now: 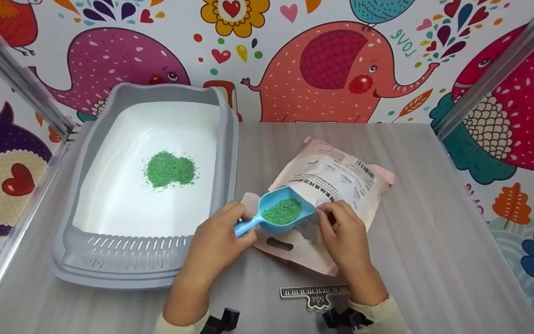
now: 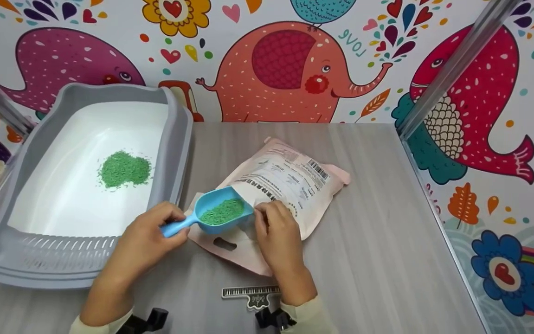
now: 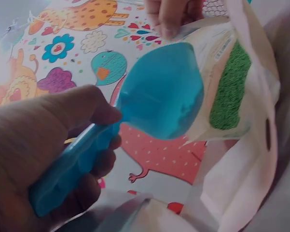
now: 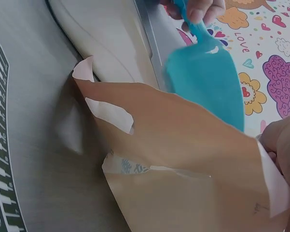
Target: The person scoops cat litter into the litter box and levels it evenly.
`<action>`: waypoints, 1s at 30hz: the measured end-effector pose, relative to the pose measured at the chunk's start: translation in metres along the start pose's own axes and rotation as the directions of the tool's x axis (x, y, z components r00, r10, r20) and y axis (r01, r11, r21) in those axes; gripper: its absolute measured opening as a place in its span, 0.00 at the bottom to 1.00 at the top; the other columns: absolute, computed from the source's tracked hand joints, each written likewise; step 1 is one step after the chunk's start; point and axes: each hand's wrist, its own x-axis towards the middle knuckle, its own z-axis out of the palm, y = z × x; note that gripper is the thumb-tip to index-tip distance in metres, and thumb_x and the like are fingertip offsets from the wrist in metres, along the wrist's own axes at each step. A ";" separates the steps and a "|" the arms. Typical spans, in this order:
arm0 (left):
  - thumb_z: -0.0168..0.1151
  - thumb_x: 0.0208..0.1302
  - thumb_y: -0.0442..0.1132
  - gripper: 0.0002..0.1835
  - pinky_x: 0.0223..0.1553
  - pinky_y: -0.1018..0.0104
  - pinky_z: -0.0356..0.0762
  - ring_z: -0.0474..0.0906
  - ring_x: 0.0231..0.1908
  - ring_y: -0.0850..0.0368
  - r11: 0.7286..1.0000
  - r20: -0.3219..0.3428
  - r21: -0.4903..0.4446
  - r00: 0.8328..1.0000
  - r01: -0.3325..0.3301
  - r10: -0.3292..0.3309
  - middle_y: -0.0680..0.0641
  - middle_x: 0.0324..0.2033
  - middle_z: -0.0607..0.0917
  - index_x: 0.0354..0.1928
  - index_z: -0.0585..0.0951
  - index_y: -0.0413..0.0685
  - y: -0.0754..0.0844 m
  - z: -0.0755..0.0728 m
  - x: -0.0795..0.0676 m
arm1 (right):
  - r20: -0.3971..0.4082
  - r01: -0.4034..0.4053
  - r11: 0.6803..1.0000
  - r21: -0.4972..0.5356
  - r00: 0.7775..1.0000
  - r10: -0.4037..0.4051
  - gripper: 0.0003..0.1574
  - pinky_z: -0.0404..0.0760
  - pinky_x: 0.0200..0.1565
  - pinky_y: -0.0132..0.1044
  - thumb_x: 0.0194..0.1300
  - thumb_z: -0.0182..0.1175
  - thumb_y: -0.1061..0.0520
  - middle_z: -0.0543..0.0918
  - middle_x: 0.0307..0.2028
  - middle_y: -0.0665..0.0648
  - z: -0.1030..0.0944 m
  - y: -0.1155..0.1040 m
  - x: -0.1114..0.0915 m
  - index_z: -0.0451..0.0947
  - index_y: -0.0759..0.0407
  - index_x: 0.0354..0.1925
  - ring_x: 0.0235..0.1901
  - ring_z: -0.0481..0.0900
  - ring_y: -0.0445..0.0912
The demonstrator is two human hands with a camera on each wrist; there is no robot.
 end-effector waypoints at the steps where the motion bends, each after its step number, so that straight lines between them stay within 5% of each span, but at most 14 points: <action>1: 0.73 0.52 0.34 0.11 0.30 0.69 0.74 0.74 0.30 0.63 1.000 0.006 -0.011 1.000 0.016 -0.016 0.58 0.33 0.81 0.33 0.80 0.54 -0.001 -0.004 0.000 | 0.001 -0.006 1.000 0.001 1.000 0.006 0.05 0.74 0.32 0.26 0.64 0.69 0.68 0.82 0.32 0.53 0.000 0.000 0.000 0.84 0.61 0.37 0.31 0.76 0.42; 12: 0.73 0.55 0.35 0.10 0.32 0.63 0.73 0.74 0.29 0.60 0.981 0.046 -0.048 0.981 0.188 -0.186 0.56 0.32 0.82 0.34 0.82 0.57 -0.012 -0.043 -0.007 | 0.022 -0.030 0.999 -0.022 0.999 0.030 0.04 0.77 0.32 0.29 0.64 0.70 0.66 0.83 0.33 0.53 0.001 -0.003 0.000 0.84 0.62 0.37 0.31 0.76 0.40; 17: 0.72 0.56 0.35 0.10 0.34 0.62 0.73 0.75 0.31 0.58 0.974 -0.014 -0.045 0.975 0.223 -0.223 0.54 0.33 0.81 0.36 0.81 0.56 -0.014 -0.053 -0.009 | 0.028 -0.046 0.999 -0.024 0.999 0.047 0.05 0.76 0.32 0.27 0.63 0.70 0.66 0.83 0.33 0.53 0.001 -0.002 -0.001 0.84 0.61 0.37 0.31 0.76 0.40; 24: 0.71 0.58 0.33 0.09 0.37 0.60 0.77 0.76 0.34 0.58 0.982 -0.135 -0.031 0.973 0.186 -0.188 0.51 0.35 0.82 0.39 0.82 0.50 -0.019 -0.055 -0.008 | 0.001 -0.005 1.000 -0.009 1.000 0.005 0.06 0.71 0.32 0.23 0.63 0.70 0.68 0.82 0.32 0.52 0.003 0.001 -0.002 0.84 0.59 0.36 0.29 0.75 0.40; 30: 0.70 0.61 0.35 0.09 0.39 0.58 0.77 0.78 0.37 0.55 0.968 -0.207 -0.078 0.946 0.239 -0.250 0.48 0.38 0.84 0.42 0.83 0.47 -0.020 -0.057 -0.006 | 0.011 -0.009 1.000 -0.025 1.000 0.009 0.05 0.72 0.32 0.25 0.63 0.70 0.67 0.82 0.32 0.51 0.003 0.001 -0.001 0.84 0.59 0.36 0.30 0.74 0.39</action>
